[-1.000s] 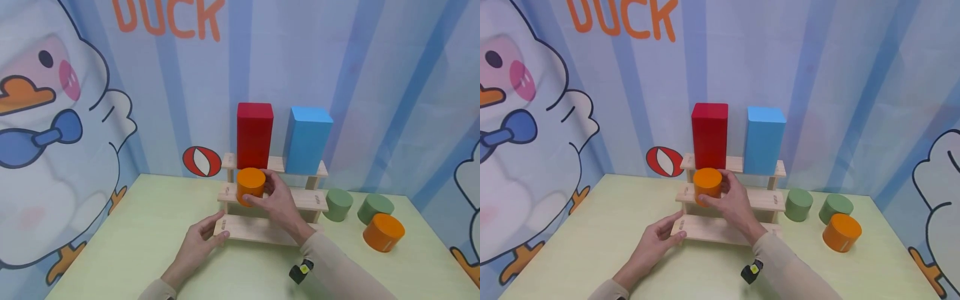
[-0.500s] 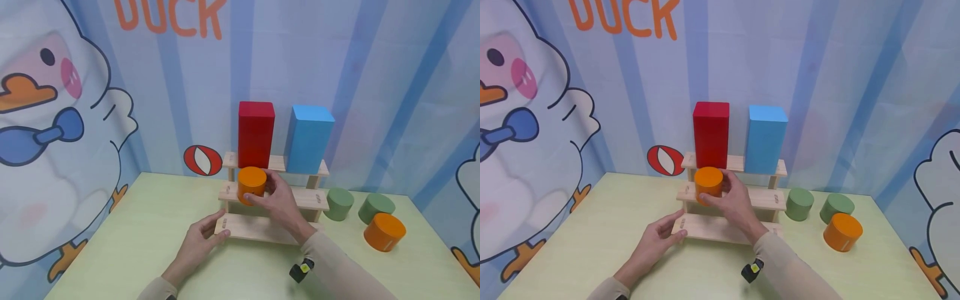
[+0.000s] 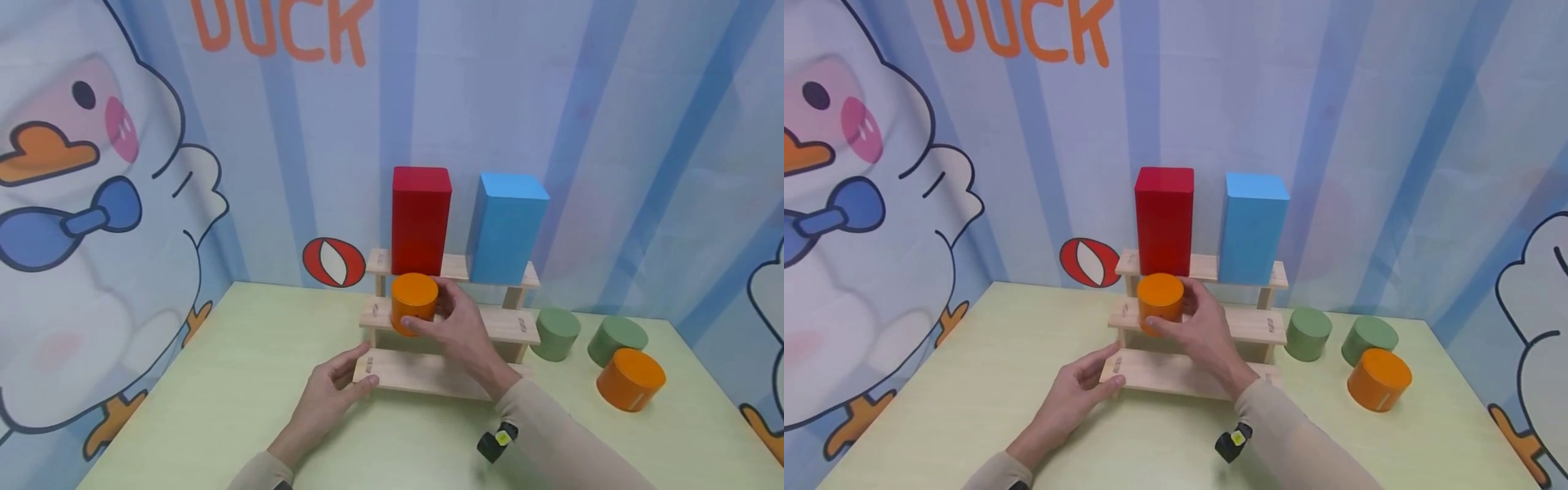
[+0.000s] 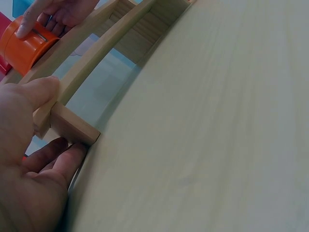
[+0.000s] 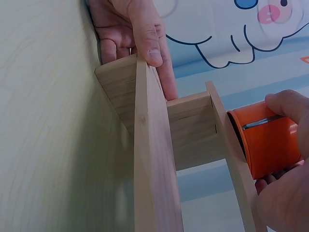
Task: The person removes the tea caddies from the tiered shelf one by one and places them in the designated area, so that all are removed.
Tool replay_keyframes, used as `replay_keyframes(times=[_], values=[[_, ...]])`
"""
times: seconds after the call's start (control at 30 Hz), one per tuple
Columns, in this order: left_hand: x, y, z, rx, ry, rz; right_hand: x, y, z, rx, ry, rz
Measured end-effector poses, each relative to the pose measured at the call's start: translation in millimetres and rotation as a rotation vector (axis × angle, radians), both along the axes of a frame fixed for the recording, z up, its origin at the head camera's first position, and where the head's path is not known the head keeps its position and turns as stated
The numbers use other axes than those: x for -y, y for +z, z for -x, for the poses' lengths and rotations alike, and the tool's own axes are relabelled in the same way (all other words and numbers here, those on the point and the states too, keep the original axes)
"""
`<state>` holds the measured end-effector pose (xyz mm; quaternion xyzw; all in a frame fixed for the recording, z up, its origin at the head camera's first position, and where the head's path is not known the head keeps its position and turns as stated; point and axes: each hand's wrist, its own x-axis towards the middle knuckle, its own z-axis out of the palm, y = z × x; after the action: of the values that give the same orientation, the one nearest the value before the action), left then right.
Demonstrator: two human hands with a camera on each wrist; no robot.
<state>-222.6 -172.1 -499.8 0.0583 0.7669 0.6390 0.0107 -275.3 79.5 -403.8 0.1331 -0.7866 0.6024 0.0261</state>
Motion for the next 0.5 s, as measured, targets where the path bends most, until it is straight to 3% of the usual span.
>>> replay_keyframes(times=[0.5], values=[[-0.6,-0.9,0.6,0.003,0.002,-0.020,-9.0,9.5,-0.9,-0.019,0.042,0.000]])
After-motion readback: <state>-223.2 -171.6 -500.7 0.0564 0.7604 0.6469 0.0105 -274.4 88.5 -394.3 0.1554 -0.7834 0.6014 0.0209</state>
